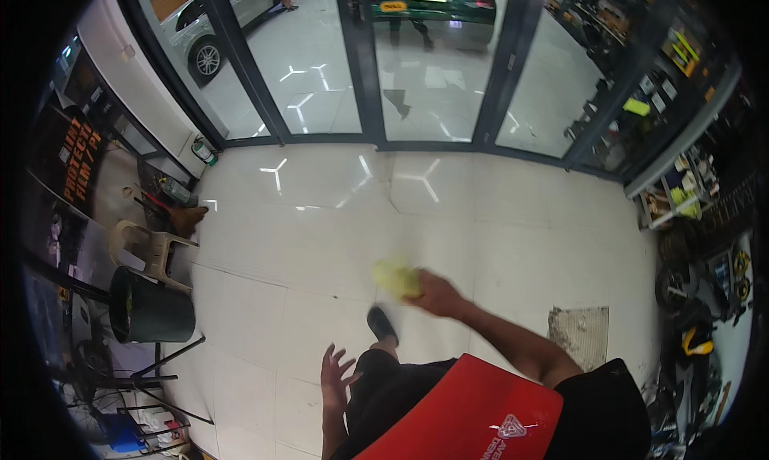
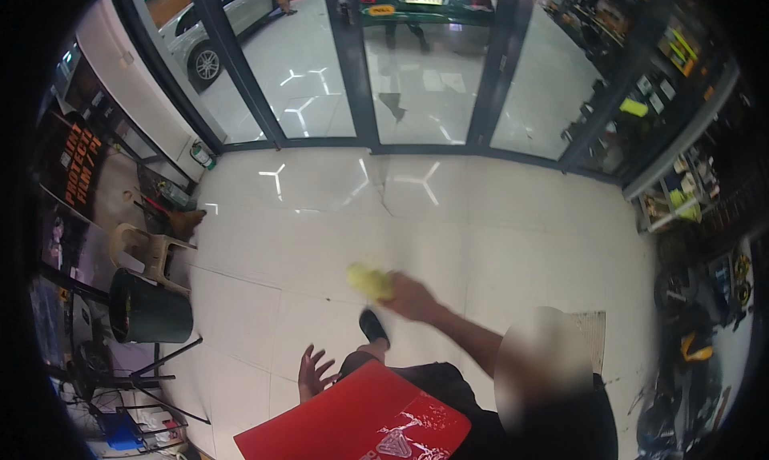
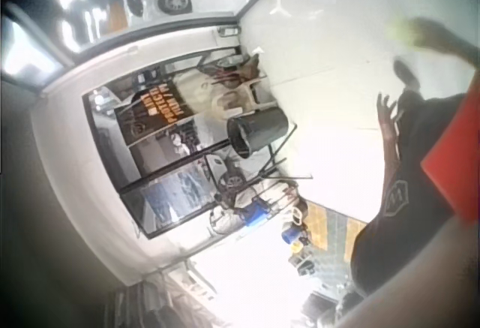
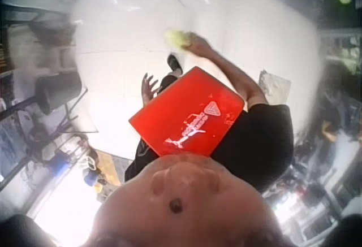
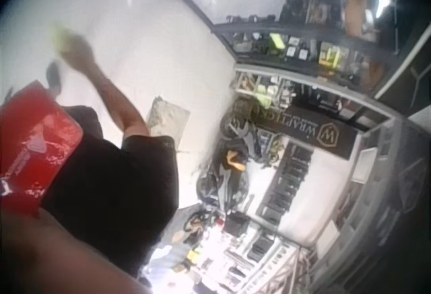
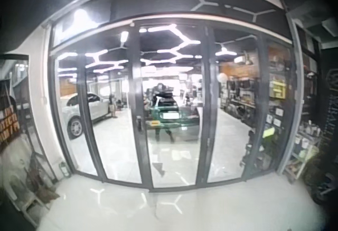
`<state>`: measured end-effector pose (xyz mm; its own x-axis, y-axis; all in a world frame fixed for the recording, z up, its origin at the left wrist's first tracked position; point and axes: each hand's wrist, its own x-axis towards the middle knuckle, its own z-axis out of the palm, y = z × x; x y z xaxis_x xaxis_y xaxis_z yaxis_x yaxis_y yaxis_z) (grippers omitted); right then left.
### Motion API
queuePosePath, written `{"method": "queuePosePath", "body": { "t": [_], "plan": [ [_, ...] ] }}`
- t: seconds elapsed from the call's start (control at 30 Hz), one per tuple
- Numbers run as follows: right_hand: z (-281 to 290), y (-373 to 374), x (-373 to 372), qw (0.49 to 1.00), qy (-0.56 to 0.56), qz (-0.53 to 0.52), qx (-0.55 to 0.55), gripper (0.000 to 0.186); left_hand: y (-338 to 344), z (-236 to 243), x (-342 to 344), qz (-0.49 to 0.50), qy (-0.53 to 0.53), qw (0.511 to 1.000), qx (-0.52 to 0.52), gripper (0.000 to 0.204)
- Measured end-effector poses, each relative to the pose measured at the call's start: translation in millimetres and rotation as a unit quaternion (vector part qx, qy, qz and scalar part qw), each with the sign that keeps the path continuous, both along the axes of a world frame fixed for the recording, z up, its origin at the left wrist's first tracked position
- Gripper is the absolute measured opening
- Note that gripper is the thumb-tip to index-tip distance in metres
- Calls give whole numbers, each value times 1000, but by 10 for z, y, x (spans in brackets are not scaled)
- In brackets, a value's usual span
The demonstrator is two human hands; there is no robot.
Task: The person applies a clear protective film to the front bumper and headlight of a black car. They use a spray bottle, a red squeegee, and a yellow microfiber cloth to smooth the film and remove bubbles. The person retrieves a heat gun and uses it to warm the film while squeegeeing and wiping the surface.
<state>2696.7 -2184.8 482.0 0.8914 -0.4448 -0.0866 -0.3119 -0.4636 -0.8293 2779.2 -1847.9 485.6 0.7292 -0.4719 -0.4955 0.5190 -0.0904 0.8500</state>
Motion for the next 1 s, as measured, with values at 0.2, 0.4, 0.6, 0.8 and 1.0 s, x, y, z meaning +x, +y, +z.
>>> {"method": "queuePosePath", "body": {
  "t": [0.2,0.4,0.6,0.8,1.0],
  "plan": [
    [752,-16,2071,965,-131,182,136,57,-1422,211,2321,-9,123,979,-160,49],
    [750,-2187,3322,956,-235,-98,146,30,-2642,504,4511,-200,-115,972,49,59],
    [1126,-4749,5841,965,-196,-157,77,47,-3599,-98,6111,-182,-179,965,61,64],
    [1250,-7486,7606,902,-280,-321,-74,49,-4637,467,7160,-197,-221,955,-5,56],
    [1048,-6824,8488,831,-353,-299,309,56,-4884,-157,8856,-190,-161,968,39,56]
  ]
}}
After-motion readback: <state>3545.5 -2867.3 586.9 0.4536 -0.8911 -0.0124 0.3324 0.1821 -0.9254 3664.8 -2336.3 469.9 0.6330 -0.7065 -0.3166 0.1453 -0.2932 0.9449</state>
